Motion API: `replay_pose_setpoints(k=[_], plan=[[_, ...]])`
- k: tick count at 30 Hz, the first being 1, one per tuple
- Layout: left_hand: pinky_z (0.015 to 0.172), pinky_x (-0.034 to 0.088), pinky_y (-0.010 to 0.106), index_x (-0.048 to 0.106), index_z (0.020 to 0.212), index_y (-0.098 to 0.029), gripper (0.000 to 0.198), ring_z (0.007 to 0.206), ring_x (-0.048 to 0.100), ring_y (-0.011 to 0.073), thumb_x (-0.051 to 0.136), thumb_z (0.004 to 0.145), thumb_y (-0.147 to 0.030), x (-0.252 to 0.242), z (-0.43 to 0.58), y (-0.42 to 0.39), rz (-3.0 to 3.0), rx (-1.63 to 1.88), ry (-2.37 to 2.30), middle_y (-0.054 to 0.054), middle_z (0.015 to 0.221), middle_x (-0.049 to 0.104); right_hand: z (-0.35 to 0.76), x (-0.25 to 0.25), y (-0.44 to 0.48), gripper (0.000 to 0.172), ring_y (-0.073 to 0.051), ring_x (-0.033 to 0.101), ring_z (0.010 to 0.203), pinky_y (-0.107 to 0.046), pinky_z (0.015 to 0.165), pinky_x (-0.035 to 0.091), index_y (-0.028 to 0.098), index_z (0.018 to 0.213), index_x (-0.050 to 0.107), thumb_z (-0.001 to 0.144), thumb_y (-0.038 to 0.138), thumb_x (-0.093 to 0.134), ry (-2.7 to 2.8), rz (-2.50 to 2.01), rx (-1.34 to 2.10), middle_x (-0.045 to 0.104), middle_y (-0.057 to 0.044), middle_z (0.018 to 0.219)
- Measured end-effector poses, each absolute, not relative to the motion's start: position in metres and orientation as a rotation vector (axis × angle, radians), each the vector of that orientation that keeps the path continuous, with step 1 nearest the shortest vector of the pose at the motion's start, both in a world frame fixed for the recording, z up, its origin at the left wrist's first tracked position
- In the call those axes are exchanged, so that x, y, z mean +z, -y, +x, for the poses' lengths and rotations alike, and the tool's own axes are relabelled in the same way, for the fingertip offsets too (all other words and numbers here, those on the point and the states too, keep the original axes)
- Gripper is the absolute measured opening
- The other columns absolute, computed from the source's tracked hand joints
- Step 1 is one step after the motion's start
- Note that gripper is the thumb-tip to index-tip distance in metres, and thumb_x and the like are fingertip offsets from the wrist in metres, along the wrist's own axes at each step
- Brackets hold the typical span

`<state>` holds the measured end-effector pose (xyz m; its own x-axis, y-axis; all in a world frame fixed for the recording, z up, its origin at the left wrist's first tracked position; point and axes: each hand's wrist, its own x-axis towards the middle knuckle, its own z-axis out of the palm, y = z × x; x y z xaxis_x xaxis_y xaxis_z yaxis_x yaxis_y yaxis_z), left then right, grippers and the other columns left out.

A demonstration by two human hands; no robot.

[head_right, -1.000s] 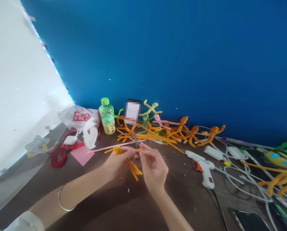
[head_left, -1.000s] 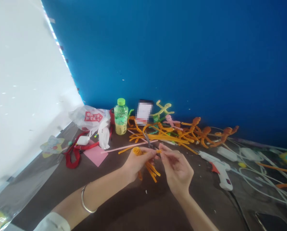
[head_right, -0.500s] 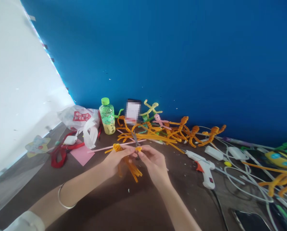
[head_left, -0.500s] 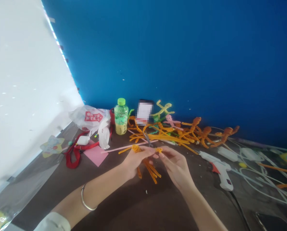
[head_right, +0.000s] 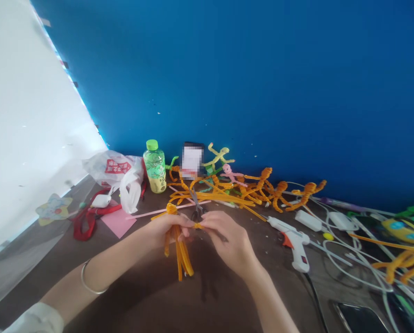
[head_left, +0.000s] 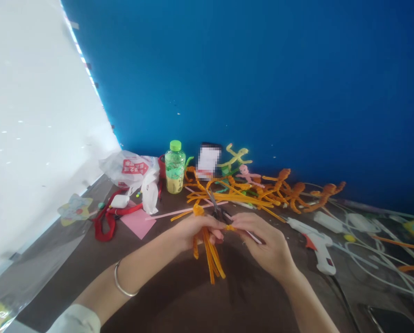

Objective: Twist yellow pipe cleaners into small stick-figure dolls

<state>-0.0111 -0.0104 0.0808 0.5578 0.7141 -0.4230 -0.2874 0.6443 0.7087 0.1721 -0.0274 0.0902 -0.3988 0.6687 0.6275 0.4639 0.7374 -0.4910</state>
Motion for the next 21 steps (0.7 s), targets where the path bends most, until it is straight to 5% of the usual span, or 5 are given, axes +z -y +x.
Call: replay_pose_setpoints(k=[7, 21], plan=[[0.067, 0.05, 0.026, 0.055, 0.041, -0.013, 0.024, 0.033, 0.041, 0.0043, 0.057, 0.065, -0.012, 0.087, -0.016, 0.005, 0.51, 0.496, -0.79, -0.003, 0.034, 0.047, 0.179, 0.099, 0.035, 0.028, -0.021, 0.056, 0.102, -0.04, 0.089, 0.046, 0.021, 0.108, 0.057, 0.085, 0.011, 0.043, 2.419, -0.706, -0.189, 0.064, -0.007, 0.099], [0.066, 0.049, 0.025, 0.056, 0.044, -0.011, 0.023, 0.032, 0.039, 0.0033, 0.059, 0.066, -0.012, 0.076, -0.02, -0.002, 0.466, 0.432, -0.764, -0.001, 0.04, 0.052, 0.176, 0.094, 0.036, 0.027, -0.019, 0.057, 0.1, -0.037, 0.086, 0.048, 0.02, 0.106, 0.057, 0.087, 0.011, 0.041, 2.43, -0.695, -0.237, 0.065, -0.007, 0.096]])
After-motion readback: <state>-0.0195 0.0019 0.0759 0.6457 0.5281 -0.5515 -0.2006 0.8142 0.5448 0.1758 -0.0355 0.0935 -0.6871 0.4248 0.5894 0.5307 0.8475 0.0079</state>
